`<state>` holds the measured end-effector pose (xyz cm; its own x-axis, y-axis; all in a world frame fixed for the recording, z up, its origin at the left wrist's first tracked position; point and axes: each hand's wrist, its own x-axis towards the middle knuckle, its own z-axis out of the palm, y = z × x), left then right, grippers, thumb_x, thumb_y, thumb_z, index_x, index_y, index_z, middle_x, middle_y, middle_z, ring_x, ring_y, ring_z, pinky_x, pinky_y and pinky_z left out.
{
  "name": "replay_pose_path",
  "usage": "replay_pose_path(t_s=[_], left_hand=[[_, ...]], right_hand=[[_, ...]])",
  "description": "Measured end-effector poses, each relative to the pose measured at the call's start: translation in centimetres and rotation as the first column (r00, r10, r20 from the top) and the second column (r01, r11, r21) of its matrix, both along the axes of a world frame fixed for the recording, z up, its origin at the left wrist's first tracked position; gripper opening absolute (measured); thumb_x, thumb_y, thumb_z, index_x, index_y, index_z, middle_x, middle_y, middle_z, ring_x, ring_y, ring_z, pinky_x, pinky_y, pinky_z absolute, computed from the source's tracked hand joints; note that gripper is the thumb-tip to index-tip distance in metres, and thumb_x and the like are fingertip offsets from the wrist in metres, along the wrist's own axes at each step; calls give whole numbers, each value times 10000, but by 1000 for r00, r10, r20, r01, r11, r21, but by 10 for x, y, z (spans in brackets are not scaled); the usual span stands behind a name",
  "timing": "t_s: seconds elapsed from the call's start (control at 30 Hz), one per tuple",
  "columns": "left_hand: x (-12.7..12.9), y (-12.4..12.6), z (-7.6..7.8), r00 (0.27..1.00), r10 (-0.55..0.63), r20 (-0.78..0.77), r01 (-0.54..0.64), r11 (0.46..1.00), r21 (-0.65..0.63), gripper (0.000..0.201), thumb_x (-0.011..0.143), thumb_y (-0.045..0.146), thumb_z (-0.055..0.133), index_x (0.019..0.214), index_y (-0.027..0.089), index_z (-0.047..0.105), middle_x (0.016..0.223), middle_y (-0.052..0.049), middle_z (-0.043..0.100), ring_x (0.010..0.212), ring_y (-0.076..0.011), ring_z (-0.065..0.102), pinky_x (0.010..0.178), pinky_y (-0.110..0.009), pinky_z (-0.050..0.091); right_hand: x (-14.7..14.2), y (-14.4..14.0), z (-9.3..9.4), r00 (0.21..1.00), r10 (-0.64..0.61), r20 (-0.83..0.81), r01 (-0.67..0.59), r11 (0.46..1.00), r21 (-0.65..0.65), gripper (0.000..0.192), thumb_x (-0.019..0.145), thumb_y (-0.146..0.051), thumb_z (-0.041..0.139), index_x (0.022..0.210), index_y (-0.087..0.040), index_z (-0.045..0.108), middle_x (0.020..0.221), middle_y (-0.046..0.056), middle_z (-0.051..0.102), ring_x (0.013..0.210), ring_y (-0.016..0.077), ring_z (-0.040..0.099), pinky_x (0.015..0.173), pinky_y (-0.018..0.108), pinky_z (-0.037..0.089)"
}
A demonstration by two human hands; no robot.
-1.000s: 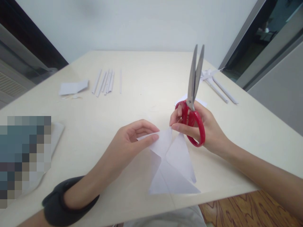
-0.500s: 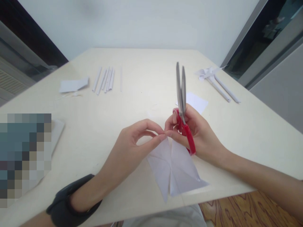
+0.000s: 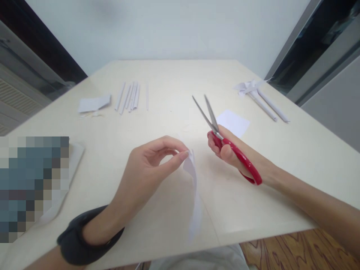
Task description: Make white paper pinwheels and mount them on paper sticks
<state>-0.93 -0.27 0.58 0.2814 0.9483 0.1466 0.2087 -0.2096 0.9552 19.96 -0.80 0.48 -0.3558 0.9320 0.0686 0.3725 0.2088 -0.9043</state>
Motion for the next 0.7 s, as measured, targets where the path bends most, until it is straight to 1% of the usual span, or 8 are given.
replay_pose_path(t_s=[0.1, 0.2, 0.37, 0.4, 0.5, 0.63, 0.7], left_hand=[[0, -1, -3, 997, 21, 71, -22, 1000, 8, 27, 773, 198, 642, 759, 214, 659, 839, -12, 667, 836, -167, 619, 792, -264, 498], [1, -3, -6, 991, 46, 123, -48, 999, 17, 74, 773, 171, 644, 787, 237, 674, 859, 5, 673, 843, -152, 623, 803, -256, 495], [-1, -2, -6, 997, 27, 73, -26, 1000, -13, 48, 772, 208, 644, 805, 218, 678, 861, -21, 678, 841, -179, 626, 787, -296, 507], [-1, -2, -6, 997, 36, 68, -36, 999, -9, 43, 769, 211, 646, 799, 216, 677, 855, -24, 680, 830, -180, 628, 782, -301, 509], [0, -4, -6, 994, 87, 61, -89, 995, 44, 24, 759, 206, 652, 760, 215, 675, 816, -18, 678, 794, -173, 626, 781, -302, 507], [2, -5, -5, 996, 68, 60, -73, 993, 87, 40, 767, 188, 642, 775, 219, 666, 840, -11, 664, 820, -171, 612, 794, -295, 493], [3, -5, -4, 995, 81, 61, -86, 991, 102, 74, 769, 165, 633, 776, 232, 663, 815, 5, 654, 802, -160, 605, 779, -280, 490]], right_hand=[[-3, -2, 0, 985, 8, 172, -14, 999, 33, 359, 760, -496, 613, 776, -227, 375, 693, -41, 437, 592, 112, 377, 533, 255, 321], [-9, -5, -1, 964, -18, 264, -14, 993, 119, 358, 731, -422, 661, 757, -222, 366, 677, -49, 438, 581, 107, 380, 523, 250, 319], [-10, -5, -4, 953, -49, 300, -3, 985, 170, 335, 733, -391, 657, 770, -220, 371, 695, -39, 468, 575, 107, 398, 521, 252, 337], [-10, -6, -5, 951, -61, 302, 6, 984, 177, 327, 737, -389, 654, 777, -219, 377, 700, -35, 475, 577, 109, 403, 524, 254, 341], [-9, -7, -4, 948, -93, 305, 35, 981, 190, 314, 748, -389, 641, 774, -219, 377, 690, -31, 482, 570, 110, 405, 518, 255, 339], [-10, -11, 0, 941, -88, 327, 25, 981, 192, 338, 731, -403, 652, 771, -220, 370, 696, -28, 492, 564, 110, 406, 498, 252, 335], [-11, -13, 2, 934, -95, 346, 22, 978, 208, 336, 723, -404, 658, 793, -221, 385, 719, -22, 504, 577, 115, 416, 501, 256, 343]])
